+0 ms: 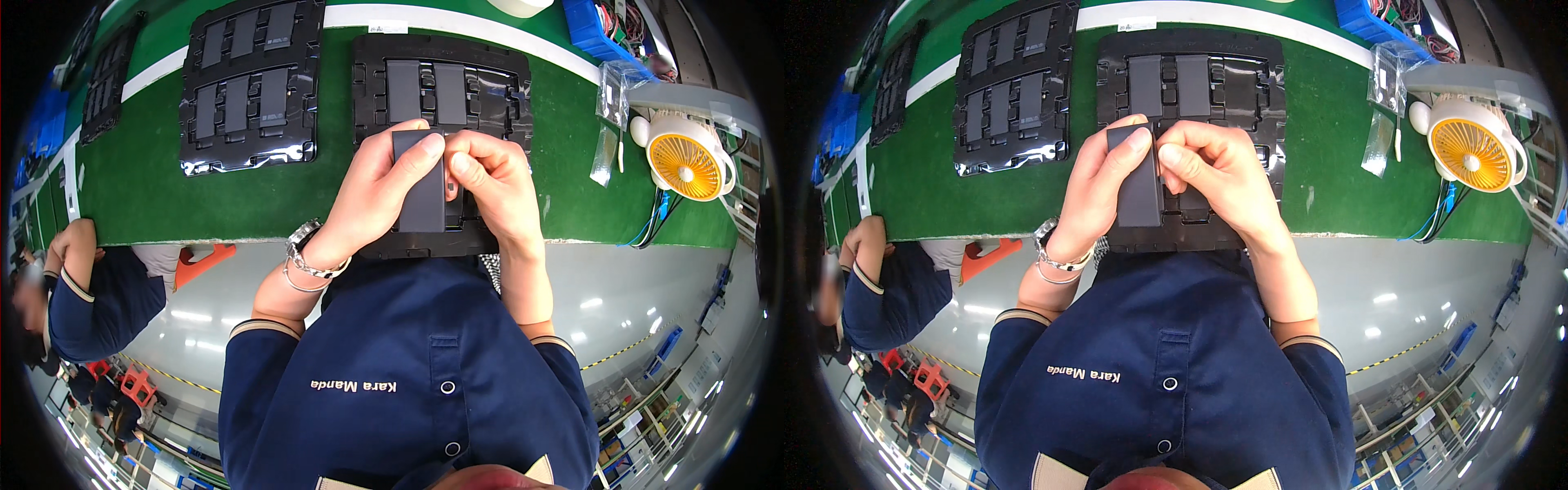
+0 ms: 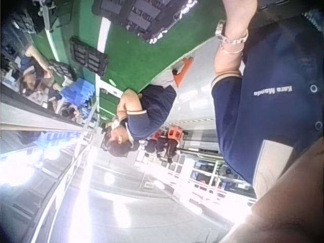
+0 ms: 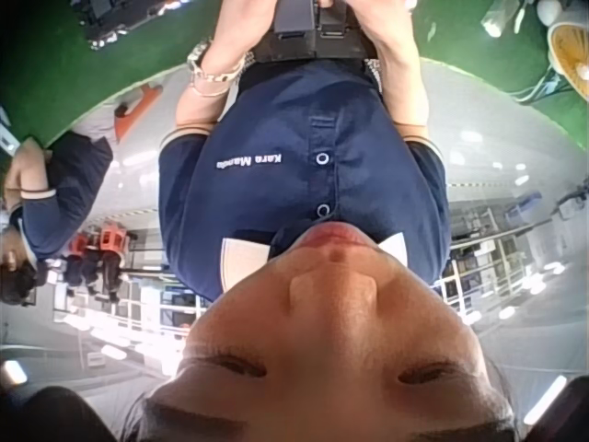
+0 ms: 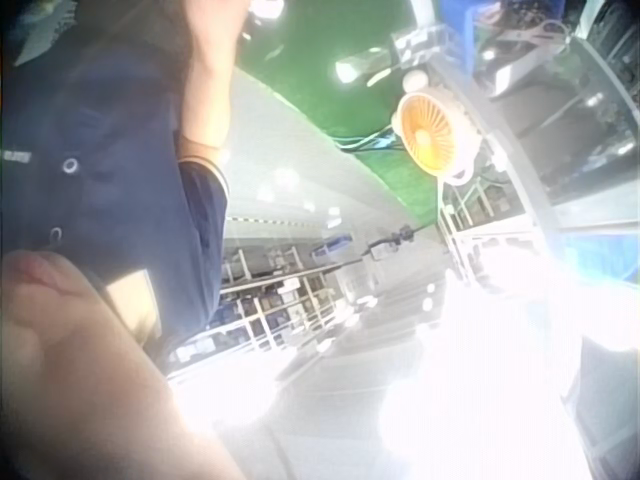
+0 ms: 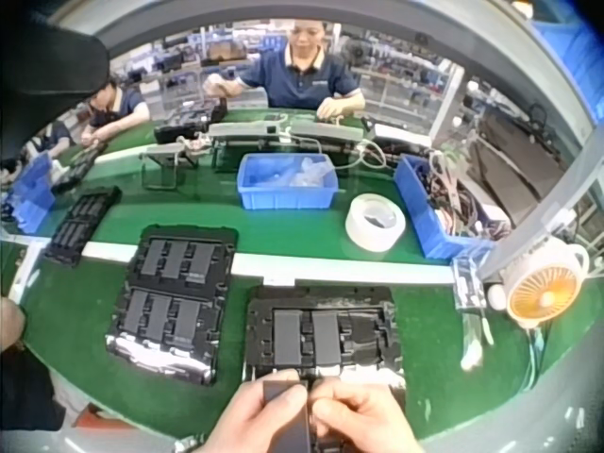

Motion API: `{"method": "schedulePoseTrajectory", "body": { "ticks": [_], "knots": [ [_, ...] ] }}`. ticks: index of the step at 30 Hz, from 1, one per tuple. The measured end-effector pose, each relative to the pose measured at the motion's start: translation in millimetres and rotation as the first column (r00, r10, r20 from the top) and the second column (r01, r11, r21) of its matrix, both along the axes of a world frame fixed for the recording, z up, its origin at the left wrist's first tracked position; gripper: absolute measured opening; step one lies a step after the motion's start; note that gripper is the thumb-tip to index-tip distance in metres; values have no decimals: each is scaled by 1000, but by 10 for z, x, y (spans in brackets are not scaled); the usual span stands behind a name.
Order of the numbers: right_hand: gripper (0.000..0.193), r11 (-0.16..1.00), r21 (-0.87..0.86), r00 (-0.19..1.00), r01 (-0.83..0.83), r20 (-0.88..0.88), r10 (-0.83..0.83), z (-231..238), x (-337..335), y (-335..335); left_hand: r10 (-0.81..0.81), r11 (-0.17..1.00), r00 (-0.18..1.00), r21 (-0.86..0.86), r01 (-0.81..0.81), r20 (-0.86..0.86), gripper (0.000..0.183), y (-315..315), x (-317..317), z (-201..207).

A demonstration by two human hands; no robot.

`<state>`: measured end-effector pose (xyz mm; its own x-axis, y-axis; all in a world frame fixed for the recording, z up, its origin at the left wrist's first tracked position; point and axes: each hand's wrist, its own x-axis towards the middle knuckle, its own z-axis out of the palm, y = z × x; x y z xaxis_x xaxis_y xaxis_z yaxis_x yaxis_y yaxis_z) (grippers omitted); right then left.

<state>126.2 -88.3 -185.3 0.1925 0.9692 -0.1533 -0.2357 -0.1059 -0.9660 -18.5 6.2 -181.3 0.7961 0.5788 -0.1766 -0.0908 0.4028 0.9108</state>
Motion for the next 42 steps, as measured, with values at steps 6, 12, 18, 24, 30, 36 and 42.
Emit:
{"method": "schedulePoseTrajectory", "body": {
  "ticks": [6,12,18,24,30,36,42],
  "knots": [
    [20,1000,-11,998,17,55,-16,66,-27,-38,43,990,999,132,-39,-25,32,28,1,-46],
    [20,991,30,975,130,177,-133,150,-75,0,141,866,973,498,-31,-184,32,5,17,-181],
    [30,999,44,881,14,471,-33,136,20,47,182,794,968,607,-40,-174,33,-38,2,-216],
    [18,998,-22,984,57,169,-52,58,102,59,149,929,982,356,-98,-118,34,-29,-29,-220],
    [26,998,-43,999,-44,10,44,1,-29,17,197,972,980,124,-197,16,34,-91,40,-130],
    [27,984,38,985,172,24,-173,-25,-231,-26,229,966,973,121,-228,8,36,-147,78,-231],
    [26,979,60,980,194,-66,-190,-139,-225,-28,234,958,972,170,-233,9,36,-165,98,-216]
  ]
}}
